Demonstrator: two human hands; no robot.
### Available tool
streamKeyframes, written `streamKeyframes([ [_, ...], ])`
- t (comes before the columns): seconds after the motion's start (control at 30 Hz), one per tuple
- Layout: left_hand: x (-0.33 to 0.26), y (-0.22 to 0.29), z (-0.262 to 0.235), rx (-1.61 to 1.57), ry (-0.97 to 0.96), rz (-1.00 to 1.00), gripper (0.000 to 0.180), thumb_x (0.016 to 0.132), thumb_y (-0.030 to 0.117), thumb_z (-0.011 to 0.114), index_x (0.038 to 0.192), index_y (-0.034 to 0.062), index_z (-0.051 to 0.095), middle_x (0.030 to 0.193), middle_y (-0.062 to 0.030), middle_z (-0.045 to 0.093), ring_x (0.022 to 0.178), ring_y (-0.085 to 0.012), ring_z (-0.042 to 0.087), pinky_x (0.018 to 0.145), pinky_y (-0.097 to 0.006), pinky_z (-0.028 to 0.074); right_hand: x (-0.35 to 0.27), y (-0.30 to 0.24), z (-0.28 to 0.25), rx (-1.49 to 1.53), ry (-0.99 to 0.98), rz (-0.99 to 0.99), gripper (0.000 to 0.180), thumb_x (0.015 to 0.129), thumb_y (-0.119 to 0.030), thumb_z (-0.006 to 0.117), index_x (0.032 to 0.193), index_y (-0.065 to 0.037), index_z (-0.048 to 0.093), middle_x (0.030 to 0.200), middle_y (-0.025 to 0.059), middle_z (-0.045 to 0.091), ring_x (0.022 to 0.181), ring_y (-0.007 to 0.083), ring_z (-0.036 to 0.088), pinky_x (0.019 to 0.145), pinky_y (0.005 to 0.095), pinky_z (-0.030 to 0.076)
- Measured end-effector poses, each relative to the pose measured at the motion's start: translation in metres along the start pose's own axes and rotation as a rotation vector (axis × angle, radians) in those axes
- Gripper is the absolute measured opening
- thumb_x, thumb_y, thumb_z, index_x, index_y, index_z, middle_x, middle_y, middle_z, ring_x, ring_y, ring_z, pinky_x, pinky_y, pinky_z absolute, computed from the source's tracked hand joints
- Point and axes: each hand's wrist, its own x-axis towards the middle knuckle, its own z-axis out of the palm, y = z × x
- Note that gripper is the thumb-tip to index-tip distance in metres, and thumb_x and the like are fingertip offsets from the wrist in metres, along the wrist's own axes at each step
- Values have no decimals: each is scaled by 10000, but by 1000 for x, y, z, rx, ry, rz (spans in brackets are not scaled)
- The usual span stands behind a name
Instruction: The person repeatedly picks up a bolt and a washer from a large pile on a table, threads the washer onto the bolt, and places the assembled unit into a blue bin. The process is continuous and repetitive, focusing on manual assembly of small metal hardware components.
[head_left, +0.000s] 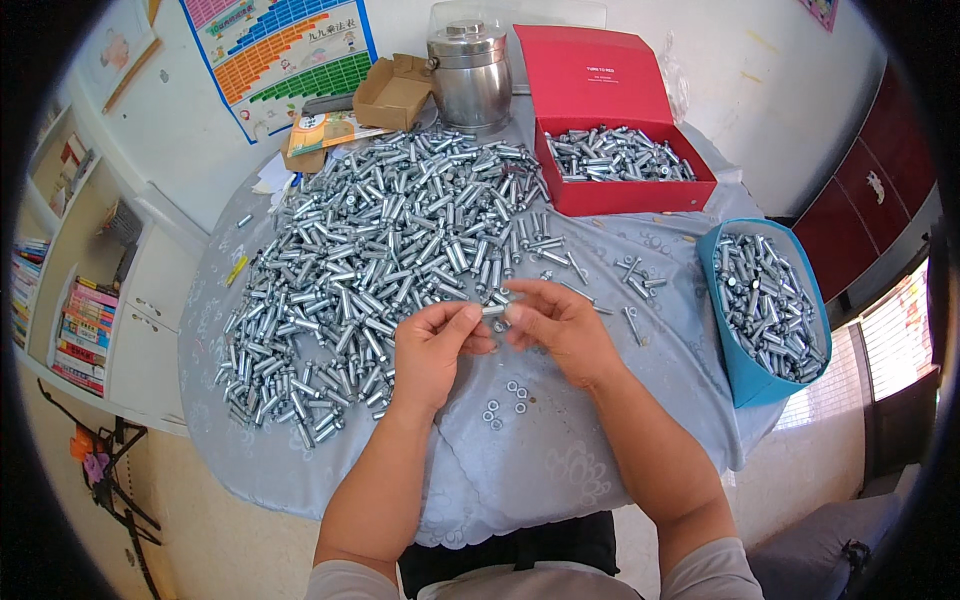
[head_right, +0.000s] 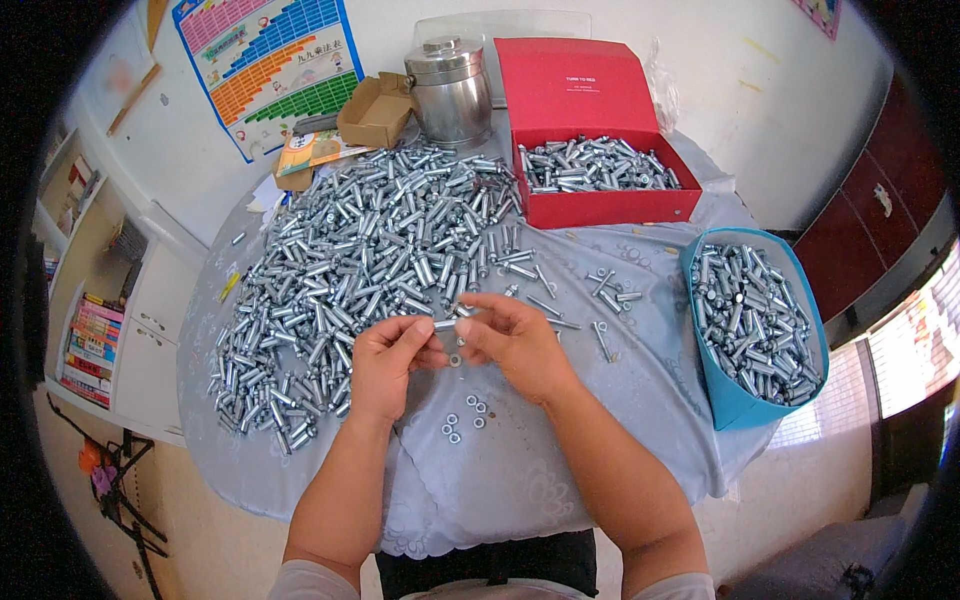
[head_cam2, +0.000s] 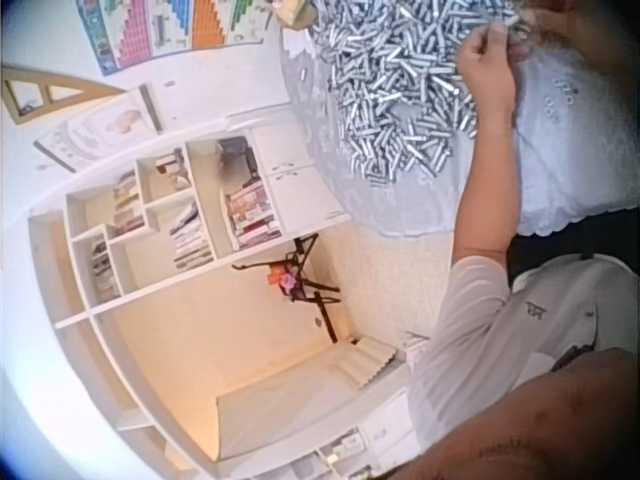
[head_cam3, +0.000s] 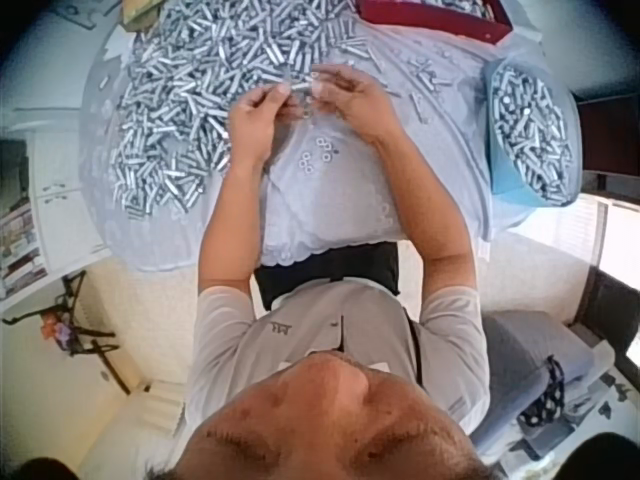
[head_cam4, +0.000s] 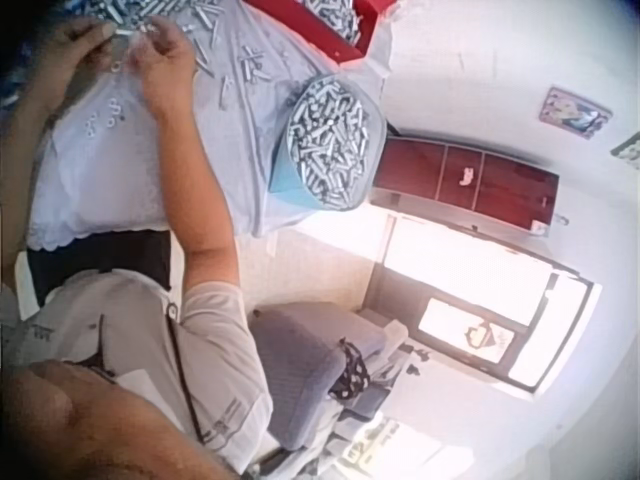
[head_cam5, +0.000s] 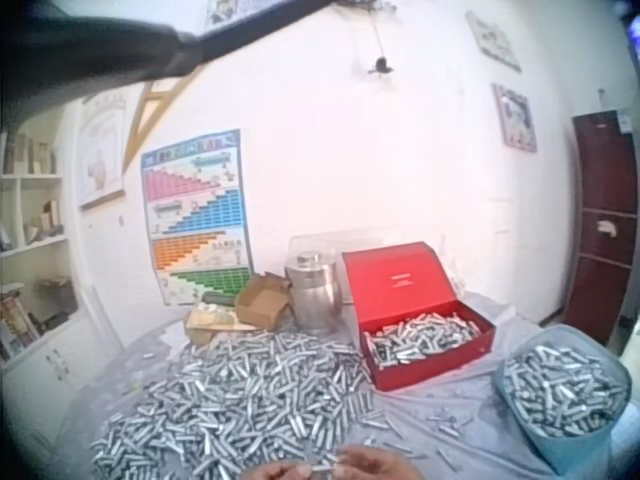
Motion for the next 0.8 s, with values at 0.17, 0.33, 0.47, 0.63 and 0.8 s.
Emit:
streamKeyframes([
  [0.17,0,-2,2,-54,-21,-20,171,905,158,651,937,-9,662,785,-81,674,635,-149,651,601,-280,564,1,8,-6,-43,-39,-35,170,923,-138,632,1008,7,658,834,52,646,663,104,596,602,252,504],
  [0.33,2,-5,-4,-106,-9,-65,160,908,168,651,918,8,661,791,-76,674,622,-144,652,587,-272,560,-2,0,5,11,-1,-98,158,924,-139,630,1007,-9,664,817,42,634,656,97,582,606,250,500],
  [0.47,1,-3,-1,-106,-18,-54,160,906,170,656,931,12,660,795,-77,674,626,-144,654,590,-274,561,1,5,-7,-34,-27,30,145,913,-86,632,1033,-8,653,828,33,627,679,92,580,627,245,502],
  [0.63,1,-4,-1,-97,-17,-47,145,911,149,643,942,8,658,810,-84,676,639,-147,658,606,-278,564,0,-1,-4,19,-4,130,159,901,-107,655,1023,-7,638,846,34,624,694,90,575,624,242,493],
  [0.8,2,-5,-2,-102,-28,-42,144,920,136,625,962,3,657,827,-90,678,651,-153,661,619,-284,567,-2,-1,3,23,6,-71,180,895,-111,664,1037,-5,634,861,35,625,697,94,575,628,243,490],
])
